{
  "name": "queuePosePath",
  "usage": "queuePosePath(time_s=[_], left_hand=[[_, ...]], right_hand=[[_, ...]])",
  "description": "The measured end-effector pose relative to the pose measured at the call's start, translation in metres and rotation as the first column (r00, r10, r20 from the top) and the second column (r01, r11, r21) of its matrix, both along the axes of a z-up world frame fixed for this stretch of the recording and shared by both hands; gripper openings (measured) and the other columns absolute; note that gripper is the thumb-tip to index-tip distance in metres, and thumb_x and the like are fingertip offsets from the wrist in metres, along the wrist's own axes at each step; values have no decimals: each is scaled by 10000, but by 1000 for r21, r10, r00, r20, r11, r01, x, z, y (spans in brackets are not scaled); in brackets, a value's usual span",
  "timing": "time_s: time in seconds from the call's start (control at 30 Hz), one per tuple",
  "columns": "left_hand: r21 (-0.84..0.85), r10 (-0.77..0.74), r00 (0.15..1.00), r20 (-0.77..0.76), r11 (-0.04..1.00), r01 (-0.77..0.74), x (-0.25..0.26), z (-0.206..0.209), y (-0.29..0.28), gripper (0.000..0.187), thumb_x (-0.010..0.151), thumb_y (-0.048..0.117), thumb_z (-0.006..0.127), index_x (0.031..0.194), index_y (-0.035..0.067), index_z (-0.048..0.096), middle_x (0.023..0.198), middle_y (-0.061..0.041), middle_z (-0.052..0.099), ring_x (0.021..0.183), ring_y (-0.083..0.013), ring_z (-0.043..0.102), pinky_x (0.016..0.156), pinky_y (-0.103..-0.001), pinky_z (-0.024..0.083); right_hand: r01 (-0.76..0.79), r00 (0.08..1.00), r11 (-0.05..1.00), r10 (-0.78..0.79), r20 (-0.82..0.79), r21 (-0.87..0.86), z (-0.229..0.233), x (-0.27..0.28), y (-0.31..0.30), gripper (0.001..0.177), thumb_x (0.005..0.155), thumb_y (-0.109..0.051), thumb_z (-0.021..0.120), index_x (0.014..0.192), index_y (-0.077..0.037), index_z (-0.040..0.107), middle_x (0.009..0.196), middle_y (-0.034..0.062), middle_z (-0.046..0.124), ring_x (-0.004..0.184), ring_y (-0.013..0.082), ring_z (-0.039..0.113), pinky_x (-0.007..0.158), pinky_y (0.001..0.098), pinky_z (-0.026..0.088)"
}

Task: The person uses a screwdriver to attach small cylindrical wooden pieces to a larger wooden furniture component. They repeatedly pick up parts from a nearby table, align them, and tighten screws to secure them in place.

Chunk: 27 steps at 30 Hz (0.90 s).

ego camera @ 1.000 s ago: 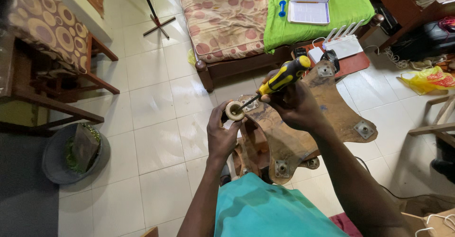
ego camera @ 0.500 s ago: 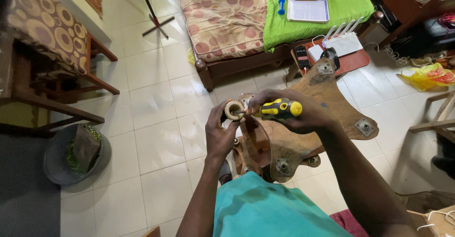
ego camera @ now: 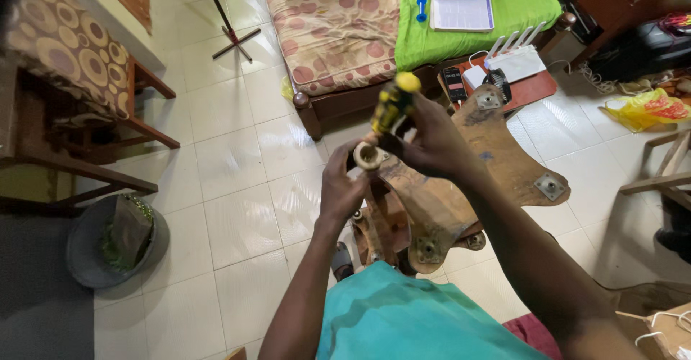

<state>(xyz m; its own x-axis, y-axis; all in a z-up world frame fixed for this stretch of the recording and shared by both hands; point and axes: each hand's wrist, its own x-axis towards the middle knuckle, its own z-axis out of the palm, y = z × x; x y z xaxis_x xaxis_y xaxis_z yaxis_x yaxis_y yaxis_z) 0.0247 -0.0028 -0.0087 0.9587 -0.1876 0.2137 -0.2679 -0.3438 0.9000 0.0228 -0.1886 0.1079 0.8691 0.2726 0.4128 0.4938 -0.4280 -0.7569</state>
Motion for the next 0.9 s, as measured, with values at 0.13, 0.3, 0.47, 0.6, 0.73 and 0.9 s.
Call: queuePosePath(time_s=[0.13,0.3,0.47,0.6,0.73,0.9], left_hand=[[-55,-97,994,-48,994,95,18,4,-6,606,796,25,759,1375,89,589,1297,-112,692,1252,-256,665,1065,-371,520],[-77,-167,981,-97,984,160,28,2,-7,628,784,-18,671,1394,110,596,1270,-106,732,1228,-241,708,1053,-348,534],[-16,-133,990,-49,991,133,31,-8,-8,608,788,-4,723,1373,108,602,1291,-126,707,1257,-262,667,1061,-368,512],[41,-133,991,-12,990,133,36,-19,-8,599,824,16,750,1392,109,583,1339,-140,677,1297,-278,628,1131,-377,460],[-58,-192,978,-79,980,188,46,-31,-4,616,822,4,746,1410,99,588,1330,-122,695,1312,-252,619,1123,-365,460],[-158,-336,932,-137,936,315,74,-43,7,605,867,22,712,1455,78,583,1318,-84,724,1235,-172,673,1068,-319,537]], right_hand=[[-34,996,999,32,78,26,3,13,0,465,1010,-215,697,1394,-22,520,1123,95,708,1007,195,737,884,341,584],[-23,997,999,20,72,46,-7,19,-4,428,1029,-184,677,1397,-25,526,1155,110,708,1042,203,730,930,347,576],[15,1000,997,-17,26,74,-17,20,-7,417,1017,-156,689,1376,-13,533,1157,106,711,1070,199,724,952,341,571],[-18,1000,990,18,2,142,-19,21,-10,420,1026,-143,674,1392,-15,511,1169,92,715,1113,192,727,982,332,576],[-2,1000,994,-1,30,107,-16,27,-11,416,1008,-126,672,1382,-16,527,1144,95,736,1099,199,742,978,344,580],[80,997,997,-81,8,16,-13,39,-8,462,982,-190,732,1369,-33,534,1048,94,738,953,185,759,862,339,608]])
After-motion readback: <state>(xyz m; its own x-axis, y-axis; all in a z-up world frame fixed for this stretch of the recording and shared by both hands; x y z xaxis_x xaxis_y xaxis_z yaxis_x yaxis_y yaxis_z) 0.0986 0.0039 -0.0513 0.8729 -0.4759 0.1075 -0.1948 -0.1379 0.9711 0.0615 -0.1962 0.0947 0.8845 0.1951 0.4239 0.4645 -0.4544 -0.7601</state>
